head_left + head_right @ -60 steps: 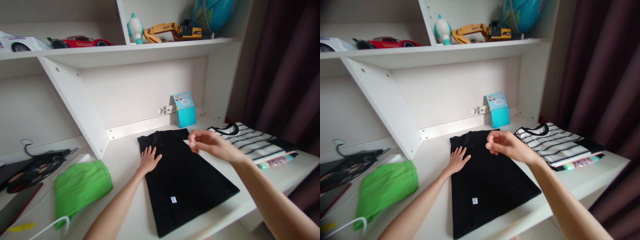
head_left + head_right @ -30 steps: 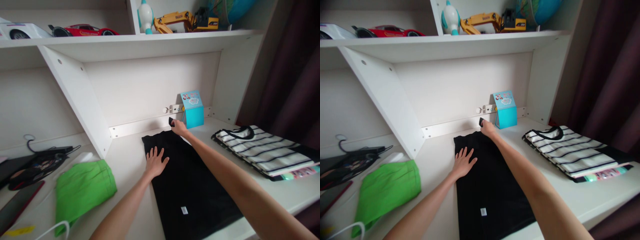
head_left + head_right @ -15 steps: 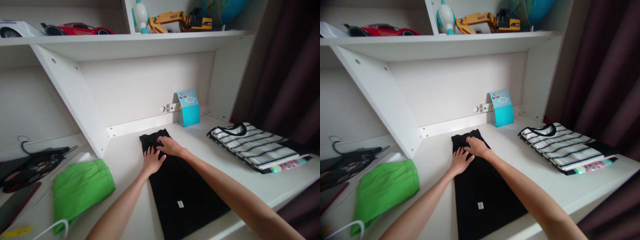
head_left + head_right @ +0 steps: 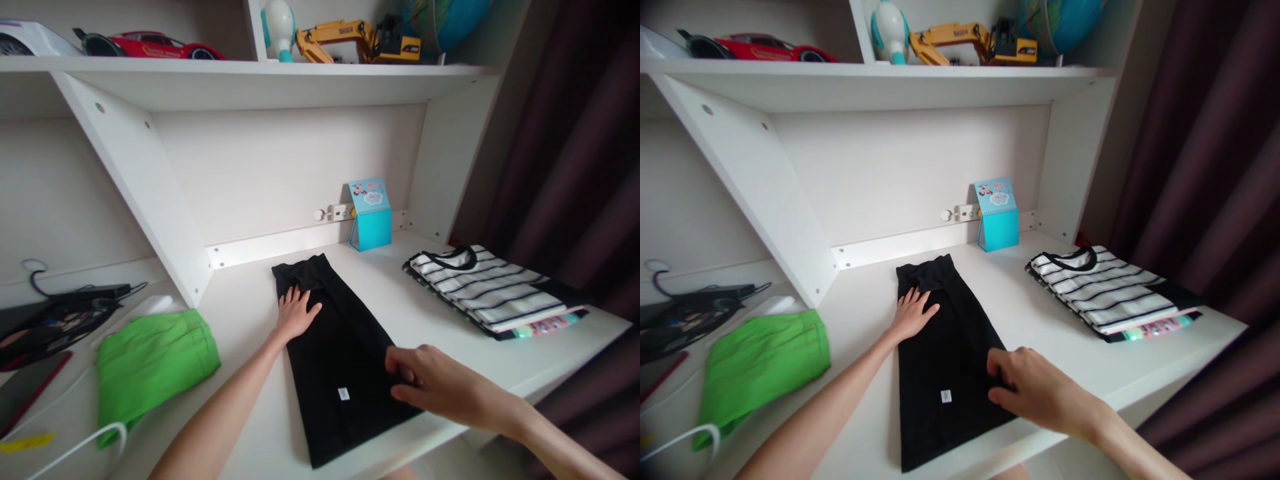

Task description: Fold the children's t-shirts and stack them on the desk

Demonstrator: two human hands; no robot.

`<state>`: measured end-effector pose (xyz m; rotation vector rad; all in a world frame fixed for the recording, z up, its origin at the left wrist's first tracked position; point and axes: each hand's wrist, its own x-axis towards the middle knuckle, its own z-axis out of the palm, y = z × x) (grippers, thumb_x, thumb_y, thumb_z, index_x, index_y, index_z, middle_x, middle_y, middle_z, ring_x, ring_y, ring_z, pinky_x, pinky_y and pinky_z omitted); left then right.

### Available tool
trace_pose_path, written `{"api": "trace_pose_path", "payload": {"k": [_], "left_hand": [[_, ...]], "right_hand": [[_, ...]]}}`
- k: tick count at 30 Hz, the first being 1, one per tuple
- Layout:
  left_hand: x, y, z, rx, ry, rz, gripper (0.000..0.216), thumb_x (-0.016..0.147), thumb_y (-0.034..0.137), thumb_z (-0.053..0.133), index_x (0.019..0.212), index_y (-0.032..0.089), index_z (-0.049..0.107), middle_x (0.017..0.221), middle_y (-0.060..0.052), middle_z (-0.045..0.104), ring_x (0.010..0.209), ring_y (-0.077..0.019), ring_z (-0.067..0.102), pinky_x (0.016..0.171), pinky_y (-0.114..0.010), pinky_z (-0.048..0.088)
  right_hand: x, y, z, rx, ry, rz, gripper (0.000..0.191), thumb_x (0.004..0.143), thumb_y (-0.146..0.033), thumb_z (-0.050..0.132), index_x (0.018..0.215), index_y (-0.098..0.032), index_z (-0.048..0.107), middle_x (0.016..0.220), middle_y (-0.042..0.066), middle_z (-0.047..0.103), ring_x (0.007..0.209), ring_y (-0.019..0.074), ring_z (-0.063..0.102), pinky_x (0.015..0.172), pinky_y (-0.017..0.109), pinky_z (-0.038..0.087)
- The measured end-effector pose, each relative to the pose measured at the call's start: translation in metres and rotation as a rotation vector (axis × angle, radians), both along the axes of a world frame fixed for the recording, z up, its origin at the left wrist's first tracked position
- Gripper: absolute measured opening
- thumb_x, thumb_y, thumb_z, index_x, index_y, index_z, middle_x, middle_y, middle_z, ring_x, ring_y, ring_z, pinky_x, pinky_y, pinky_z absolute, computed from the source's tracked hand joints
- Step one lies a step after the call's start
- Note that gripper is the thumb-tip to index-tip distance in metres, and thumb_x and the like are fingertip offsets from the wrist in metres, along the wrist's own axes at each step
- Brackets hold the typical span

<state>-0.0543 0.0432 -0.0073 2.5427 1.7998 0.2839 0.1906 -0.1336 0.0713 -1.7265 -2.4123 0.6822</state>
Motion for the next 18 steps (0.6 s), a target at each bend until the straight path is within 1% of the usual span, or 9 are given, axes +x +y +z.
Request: {"api": "trace_pose_path", "payload": {"k": [3,4,6,7,8,10,12,15,18], "left_hand": [[0.0,-0.001,0.002,-0.005,0.009,0.013,0.069,0.084,0.063,0.014,0.139,0.023,0.027,0.147,-0.006,0.02,0.135,-0.0286,0.013,0.106,-0.046,0.015],[0.001,-0.001,0.002,-0.007,0.014,0.016,0.07,0.084,0.064,0.014,0.138,0.022,0.029,0.147,-0.007,0.02,0.134,-0.0289,0.013,0.106,-0.046,0.015],[0.001,-0.002,0.002,0.001,0.022,0.019,0.07,0.084,0.063,0.013,0.136,0.02,0.034,0.146,-0.009,0.022,0.134,-0.0296,0.013,0.105,-0.047,0.016],[0.001,-0.003,0.002,0.01,0.025,0.017,0.07,0.085,0.063,0.013,0.135,0.02,0.036,0.146,-0.01,0.023,0.134,-0.0298,0.014,0.105,-0.047,0.017],[0.002,-0.003,0.002,0.021,0.026,0.014,0.069,0.085,0.062,0.013,0.135,0.02,0.036,0.146,-0.01,0.024,0.134,-0.03,0.015,0.105,-0.047,0.017],[0.002,-0.004,0.001,0.044,0.021,0.009,0.067,0.086,0.061,0.014,0.135,0.021,0.037,0.145,-0.01,0.025,0.133,-0.0302,0.017,0.104,-0.048,0.018],[0.001,-0.005,0.001,0.053,0.01,0.009,0.066,0.086,0.061,0.014,0.134,0.022,0.037,0.144,-0.01,0.027,0.133,-0.0308,0.018,0.104,-0.049,0.019],[0.001,-0.006,0.0,0.052,-0.007,0.015,0.067,0.085,0.062,0.014,0.133,0.022,0.039,0.144,-0.011,0.028,0.133,-0.0318,0.018,0.104,-0.05,0.019],[0.001,-0.007,-0.001,0.05,-0.022,0.017,0.067,0.085,0.061,0.014,0.133,0.022,0.04,0.144,-0.011,0.027,0.133,-0.0322,0.017,0.104,-0.051,0.018]], "right_hand": [[-0.003,0.026,0.024,-0.287,0.129,0.308,0.018,0.076,-0.035,0.055,0.088,-0.023,0.061,0.068,-0.001,0.065,0.063,0.0144,0.063,0.053,0.02,0.041],[-0.004,0.044,0.029,-0.301,0.16,0.345,0.018,0.079,-0.034,0.052,0.088,-0.021,0.061,0.068,-0.001,0.065,0.062,0.0131,0.063,0.054,0.019,0.043],[-0.01,0.093,0.031,-0.161,0.185,0.273,0.02,0.085,-0.027,0.043,0.088,-0.018,0.062,0.072,-0.001,0.066,0.061,0.0103,0.063,0.057,0.018,0.045],[-0.014,0.122,0.03,-0.026,0.135,0.183,0.019,0.085,-0.024,0.044,0.085,-0.018,0.062,0.073,-0.001,0.066,0.062,0.0094,0.063,0.06,0.017,0.045],[-0.019,0.151,0.026,0.053,0.105,0.117,0.019,0.085,-0.022,0.045,0.084,-0.017,0.063,0.075,0.0,0.067,0.065,0.0101,0.063,0.063,0.018,0.046],[-0.032,0.206,0.017,0.155,0.057,0.016,0.019,0.086,-0.022,0.047,0.084,-0.014,0.063,0.078,0.004,0.066,0.072,0.0122,0.063,0.07,0.022,0.046],[-0.048,0.252,0.005,0.22,0.026,-0.056,0.02,0.088,-0.027,0.049,0.094,-0.013,0.061,0.089,0.005,0.064,0.08,0.0142,0.061,0.075,0.029,0.047],[-0.072,0.299,-0.012,0.298,-0.008,-0.135,0.027,0.088,-0.033,0.05,0.109,-0.016,0.054,0.109,0.006,0.056,0.092,0.0166,0.057,0.079,0.037,0.048],[-0.087,0.326,-0.029,0.341,-0.027,-0.158,0.029,0.088,-0.032,0.049,0.113,-0.018,0.053,0.115,0.007,0.053,0.096,0.0177,0.055,0.082,0.038,0.047]]}}
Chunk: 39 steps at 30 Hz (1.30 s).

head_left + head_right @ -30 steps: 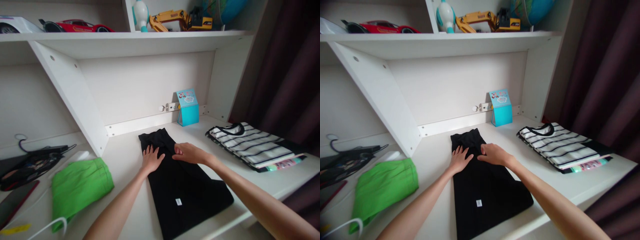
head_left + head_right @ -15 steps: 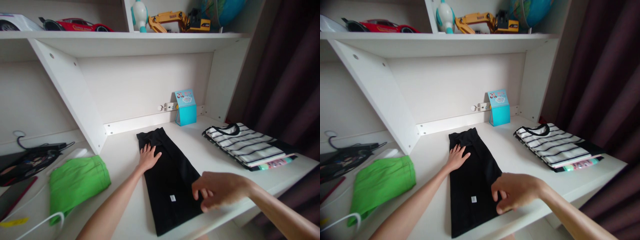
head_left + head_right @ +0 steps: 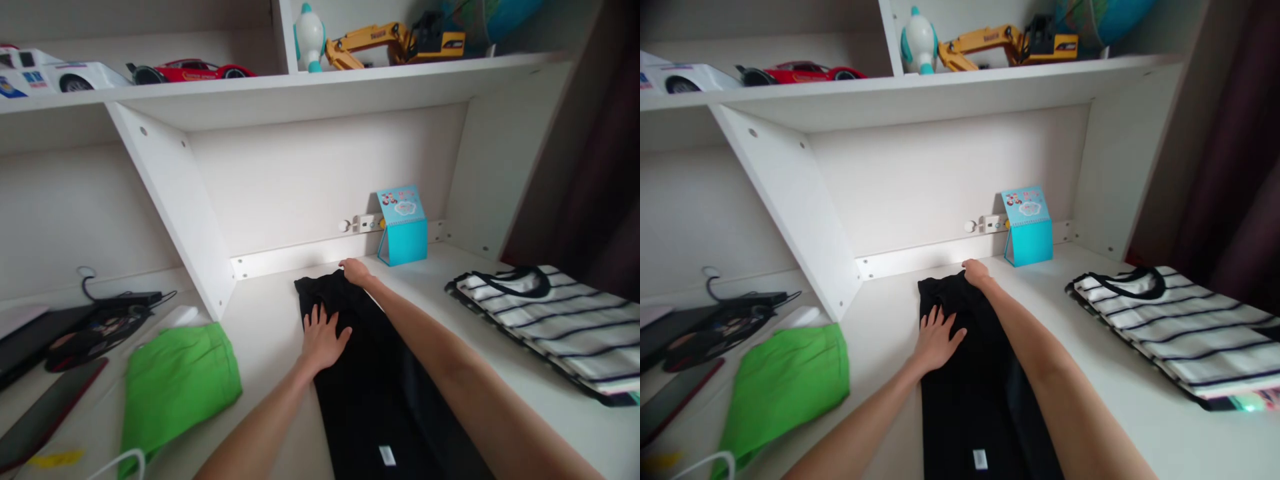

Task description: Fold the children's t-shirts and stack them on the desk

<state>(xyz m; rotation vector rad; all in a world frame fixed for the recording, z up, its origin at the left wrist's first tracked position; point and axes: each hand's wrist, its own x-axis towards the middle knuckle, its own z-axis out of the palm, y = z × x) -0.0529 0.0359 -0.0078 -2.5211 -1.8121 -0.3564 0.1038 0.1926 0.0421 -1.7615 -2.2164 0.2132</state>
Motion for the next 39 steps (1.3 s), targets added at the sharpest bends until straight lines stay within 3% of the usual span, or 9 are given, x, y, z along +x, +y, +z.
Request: {"api": "trace_pose_path", "payload": {"k": [8,15,18,21,25,31,35,37,39], "left_hand": [[0.002,-0.003,0.001,-0.006,-0.012,-0.002,0.064,0.086,0.06,0.017,0.134,0.022,0.036,0.144,-0.012,0.025,0.133,-0.0327,0.014,0.104,-0.051,0.016],[0.003,-0.004,0.003,-0.036,-0.011,0.008,0.064,0.086,0.059,0.019,0.136,0.023,0.032,0.145,-0.012,0.024,0.133,-0.0322,0.015,0.105,-0.051,0.016],[0.003,-0.003,0.002,-0.033,-0.017,0.004,0.062,0.086,0.059,0.021,0.136,0.024,0.033,0.145,-0.011,0.024,0.133,-0.0321,0.015,0.105,-0.051,0.016],[0.004,-0.002,0.001,-0.029,-0.026,0.005,0.061,0.085,0.059,0.022,0.134,0.025,0.037,0.145,-0.01,0.023,0.134,-0.0321,0.014,0.105,-0.05,0.015],[0.004,-0.002,0.001,-0.031,-0.073,0.04,0.057,0.084,0.059,0.03,0.131,0.028,0.04,0.147,-0.008,0.018,0.134,-0.0358,0.009,0.105,-0.051,0.015],[0.006,-0.005,0.002,-0.026,-0.127,0.074,0.056,0.082,0.052,0.04,0.131,0.026,0.034,0.148,-0.011,0.015,0.133,-0.0358,0.012,0.104,-0.051,0.016],[0.007,-0.006,0.003,-0.019,-0.145,0.09,0.07,0.081,0.05,0.043,0.139,0.023,0.016,0.149,-0.014,0.002,0.133,-0.0362,0.014,0.104,-0.051,0.018],[0.007,-0.006,0.004,-0.029,-0.117,0.078,0.072,0.082,0.053,0.039,0.141,0.023,0.011,0.149,-0.014,0.005,0.133,-0.0372,0.013,0.103,-0.053,0.016],[0.006,-0.006,0.005,-0.044,-0.072,0.061,0.068,0.083,0.056,0.032,0.141,0.023,0.016,0.148,-0.013,0.013,0.133,-0.0376,0.012,0.104,-0.053,0.015]], "right_hand": [[0.003,0.026,-0.036,-0.017,-0.017,-0.051,0.028,0.088,-0.032,0.05,0.111,-0.016,0.053,0.112,0.007,0.055,0.094,0.0174,0.056,0.08,0.038,0.048],[-0.005,0.013,-0.039,0.062,0.016,-0.205,0.032,0.09,-0.031,0.047,0.118,-0.016,0.048,0.119,0.01,0.05,0.096,0.0193,0.055,0.08,0.039,0.047],[-0.022,-0.003,-0.037,0.115,0.029,-0.078,0.036,0.093,-0.025,0.036,0.127,-0.019,0.043,0.132,0.014,0.038,0.105,0.0221,0.052,0.088,0.038,0.041],[-0.038,-0.017,-0.042,0.1,0.023,0.144,0.038,0.091,-0.031,0.039,0.128,-0.027,0.044,0.137,0.005,0.038,0.12,0.0205,0.041,0.099,0.034,0.032],[-0.048,-0.023,-0.052,0.03,0.013,0.241,0.045,0.089,-0.041,0.04,0.132,-0.027,0.04,0.14,0.004,0.036,0.13,0.0237,0.027,0.102,0.044,0.025],[-0.036,-0.016,-0.045,0.132,0.093,0.065,0.042,0.095,-0.03,0.027,0.133,-0.018,0.037,0.137,0.009,0.04,0.124,0.0162,0.037,0.1,0.029,0.03],[-0.014,-0.015,-0.05,0.183,0.127,-0.141,0.031,0.092,-0.03,0.042,0.117,-0.016,0.05,0.121,0.01,0.051,0.108,0.0195,0.05,0.092,0.039,0.039],[-0.004,-0.013,-0.057,0.184,0.133,-0.192,0.028,0.089,-0.032,0.048,0.112,-0.017,0.053,0.118,0.008,0.052,0.102,0.0192,0.052,0.087,0.041,0.043],[0.004,-0.009,-0.062,0.176,0.136,-0.211,0.027,0.089,-0.032,0.049,0.111,-0.018,0.054,0.116,0.007,0.053,0.1,0.0182,0.054,0.085,0.039,0.045]]}}
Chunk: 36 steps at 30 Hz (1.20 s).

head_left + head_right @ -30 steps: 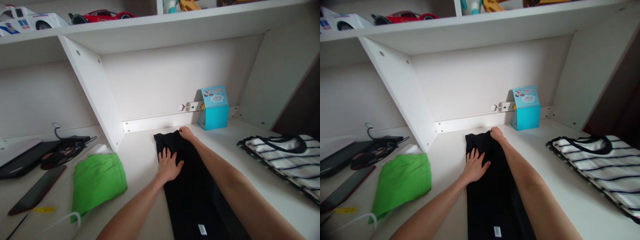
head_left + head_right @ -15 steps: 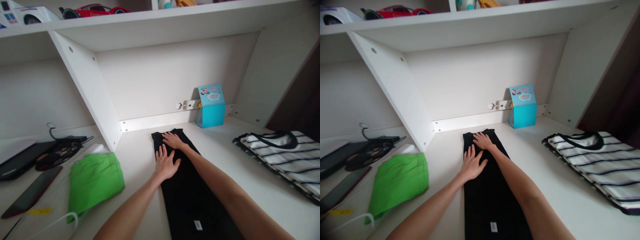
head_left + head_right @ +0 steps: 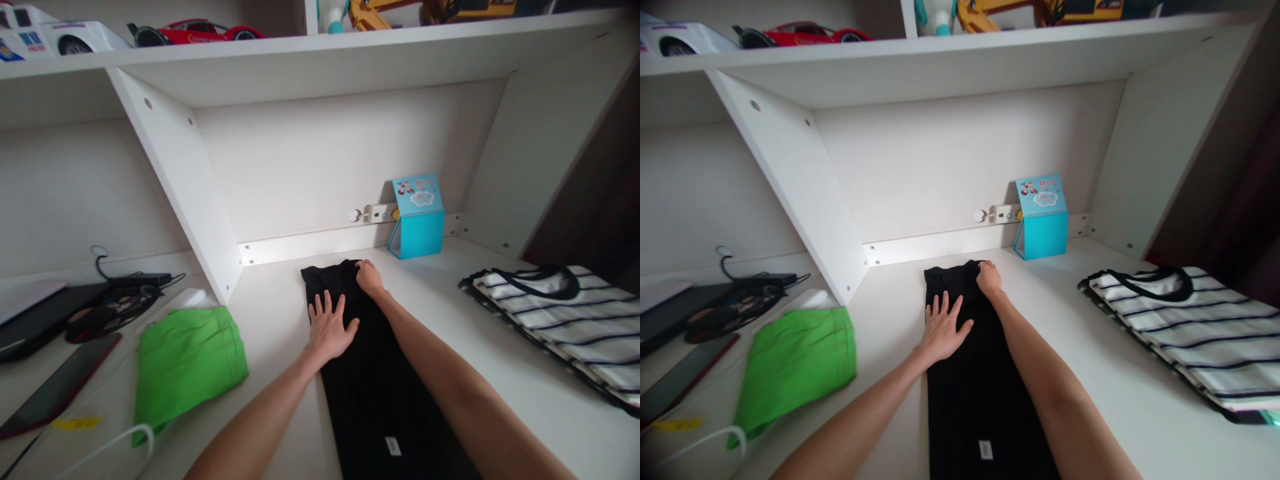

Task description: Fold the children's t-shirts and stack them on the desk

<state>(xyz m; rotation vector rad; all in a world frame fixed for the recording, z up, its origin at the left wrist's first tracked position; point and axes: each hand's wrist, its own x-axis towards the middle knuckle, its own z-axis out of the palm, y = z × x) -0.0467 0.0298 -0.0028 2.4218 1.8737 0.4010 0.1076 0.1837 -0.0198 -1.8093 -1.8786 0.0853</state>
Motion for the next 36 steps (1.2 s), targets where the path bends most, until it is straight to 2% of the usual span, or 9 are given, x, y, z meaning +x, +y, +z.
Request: {"api": "trace_pose_path", "payload": {"k": [3,7,17,23,27,32,34,36], "left_hand": [[-0.001,0.0,0.001,-0.012,0.051,-0.01,0.068,0.084,0.06,0.023,0.14,0.022,0.022,0.147,-0.012,0.018,0.133,-0.0375,0.011,0.104,-0.053,0.014],[0.0,0.0,0.001,-0.004,0.064,0.008,0.068,0.084,0.06,0.022,0.14,0.021,0.023,0.147,-0.011,0.02,0.133,-0.0364,0.011,0.104,-0.053,0.015],[-0.002,0.001,-0.004,0.005,0.041,-0.014,0.07,0.084,0.062,0.018,0.14,0.021,0.023,0.146,-0.014,0.018,0.133,-0.0386,0.01,0.103,-0.056,0.014],[-0.002,0.0,0.002,-0.067,0.021,-0.02,0.071,0.084,0.063,0.014,0.141,0.022,0.02,0.148,-0.012,0.014,0.134,-0.037,0.006,0.104,-0.056,0.012],[-0.002,-0.001,0.005,-0.094,0.013,-0.022,0.071,0.084,0.063,0.014,0.142,0.023,0.018,0.149,-0.01,0.012,0.134,-0.0369,0.005,0.104,-0.057,0.011],[-0.001,-0.001,0.002,-0.058,0.046,-0.006,0.071,0.084,0.062,0.016,0.142,0.021,0.015,0.148,-0.011,0.013,0.134,-0.0369,0.006,0.105,-0.055,0.011],[0.0,0.0,0.0,-0.043,0.059,-0.002,0.072,0.084,0.062,0.018,0.143,0.02,0.013,0.148,-0.012,0.012,0.134,-0.0369,0.006,0.104,-0.055,0.012],[0.0,0.0,-0.001,-0.032,0.055,0.0,0.073,0.084,0.062,0.019,0.143,0.019,0.012,0.148,-0.013,0.012,0.134,-0.037,0.006,0.104,-0.054,0.013]], "right_hand": [[0.008,0.012,-0.002,-0.022,0.004,-0.015,0.028,0.089,-0.031,0.049,0.112,-0.018,0.053,0.116,0.007,0.053,0.098,0.0177,0.054,0.083,0.039,0.046],[0.021,0.032,0.002,-0.066,-0.001,-0.014,0.029,0.088,-0.032,0.049,0.114,-0.018,0.052,0.116,0.008,0.053,0.097,0.0181,0.055,0.082,0.039,0.047],[0.046,0.063,0.021,-0.306,-0.078,0.267,0.027,0.088,-0.032,0.051,0.109,-0.016,0.054,0.109,0.006,0.056,0.091,0.0169,0.057,0.078,0.037,0.048],[0.046,0.081,0.031,-0.424,-0.133,0.257,0.029,0.088,-0.033,0.051,0.111,-0.015,0.053,0.108,0.006,0.056,0.089,0.0165,0.057,0.076,0.036,0.049],[0.039,0.084,0.034,-0.378,-0.174,0.178,0.029,0.088,-0.033,0.051,0.111,-0.015,0.053,0.11,0.007,0.055,0.092,0.0172,0.057,0.078,0.037,0.048],[0.023,0.065,0.034,-0.256,-0.193,0.072,0.033,0.088,-0.034,0.05,0.115,-0.016,0.05,0.114,0.008,0.053,0.097,0.0195,0.055,0.082,0.041,0.046],[0.011,0.052,0.035,-0.187,-0.193,0.086,0.035,0.09,-0.033,0.044,0.121,-0.015,0.047,0.121,0.012,0.049,0.104,0.0222,0.052,0.087,0.043,0.043],[-0.005,0.037,0.032,-0.135,-0.196,0.188,0.037,0.092,-0.032,0.038,0.125,-0.017,0.046,0.127,0.014,0.045,0.112,0.0233,0.047,0.094,0.04,0.037]]}}
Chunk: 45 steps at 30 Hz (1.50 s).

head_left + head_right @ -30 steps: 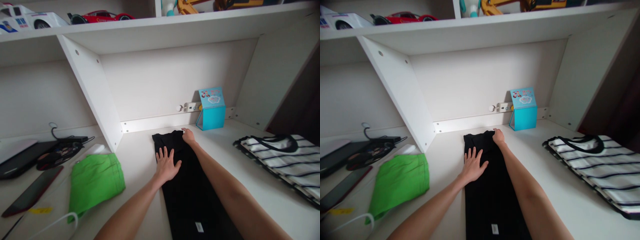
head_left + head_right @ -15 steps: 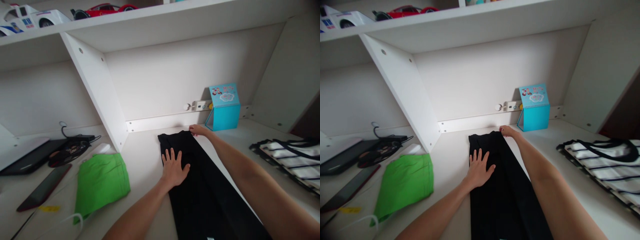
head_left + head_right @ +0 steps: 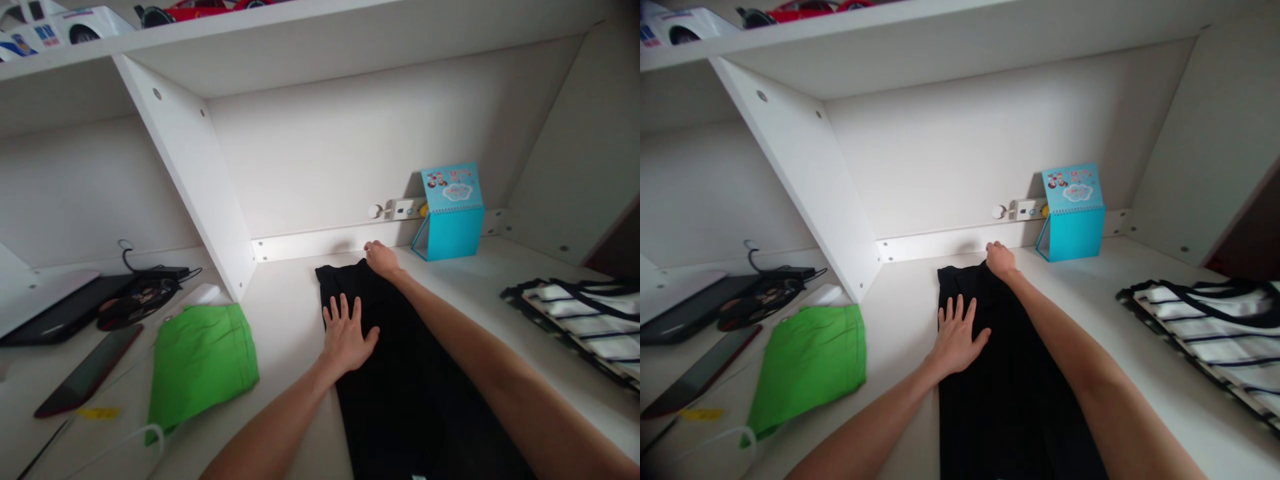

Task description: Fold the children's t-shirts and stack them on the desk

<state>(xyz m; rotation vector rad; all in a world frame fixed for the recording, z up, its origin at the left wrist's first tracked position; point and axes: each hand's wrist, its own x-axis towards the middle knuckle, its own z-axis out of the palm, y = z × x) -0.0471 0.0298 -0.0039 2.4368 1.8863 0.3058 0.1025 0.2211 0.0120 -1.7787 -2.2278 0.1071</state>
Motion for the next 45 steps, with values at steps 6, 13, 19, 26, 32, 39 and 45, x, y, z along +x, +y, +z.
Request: {"api": "trace_pose_path", "payload": {"k": [6,13,19,26,32,39,45], "left_hand": [[0.0,0.002,-0.001,0.015,0.007,0.019,0.074,0.082,0.064,0.021,0.142,0.02,0.017,0.148,-0.014,0.013,0.133,-0.038,0.005,0.103,-0.056,0.011],[0.0,0.003,0.001,-0.019,0.06,0.034,0.08,0.082,0.066,0.018,0.142,0.014,0.013,0.147,-0.016,0.014,0.134,-0.0367,0.006,0.103,-0.055,0.011],[0.0,0.006,0.0,-0.02,0.066,0.021,0.08,0.082,0.065,0.019,0.143,0.014,0.005,0.147,-0.017,0.013,0.134,-0.0341,0.007,0.104,-0.053,0.011],[0.001,0.005,0.006,-0.046,0.057,0.018,0.082,0.083,0.064,0.019,0.143,0.012,0.001,0.147,-0.018,0.009,0.134,-0.0334,0.006,0.104,-0.051,0.012],[0.001,-0.032,0.042,-0.13,0.01,-0.073,0.09,0.081,0.067,0.027,0.142,0.009,-0.005,0.147,-0.017,-0.003,0.135,-0.0288,-0.002,0.106,-0.046,0.01],[-0.023,-0.182,0.05,-0.249,0.113,-0.579,0.098,0.07,0.061,0.056,0.142,0.025,0.0,0.148,-0.01,-0.001,0.134,-0.0316,0.008,0.105,-0.045,0.023],[-0.04,-0.223,0.009,0.141,0.197,-0.629,0.066,0.084,0.017,0.048,0.14,0.034,0.019,0.137,-0.002,0.04,0.122,-0.0249,0.042,0.095,-0.035,0.041]], "right_hand": [[-0.032,-0.034,-0.025,-0.052,-0.005,0.268,0.047,0.09,-0.05,0.033,0.134,-0.034,0.035,0.143,0.002,0.031,0.131,0.0248,0.024,0.103,0.049,0.021],[-0.019,-0.065,-0.015,-0.079,0.03,0.241,0.055,0.092,-0.05,0.02,0.141,-0.025,0.021,0.148,0.008,0.015,0.135,0.026,0.011,0.102,0.054,0.019],[0.049,-0.18,-0.013,-0.149,0.024,0.44,0.066,0.086,-0.059,0.031,0.142,-0.027,0.016,0.147,0.004,0.016,0.135,0.0226,0.01,0.107,0.046,0.017],[0.114,-0.326,0.01,-0.287,0.047,0.494,0.057,0.088,-0.048,0.035,0.139,-0.043,0.009,0.147,-0.007,0.008,0.134,0.0238,0.0,0.107,0.054,0.011],[0.126,-0.385,0.011,-0.278,0.036,0.552,0.069,0.084,-0.045,0.045,0.139,-0.04,0.004,0.145,-0.005,0.01,0.133,0.0234,0.008,0.108,0.05,0.015],[0.128,-0.388,-0.027,0.156,-0.133,0.502,0.068,0.082,-0.013,0.044,0.142,-0.029,0.015,0.142,0.002,0.026,0.129,0.025,0.028,0.102,0.044,0.034],[0.13,-0.402,-0.006,0.247,-0.043,0.644,0.05,0.086,-0.018,0.045,0.134,-0.029,0.039,0.124,0.002,0.054,0.11,0.0223,0.054,0.086,0.031,0.051]]}}
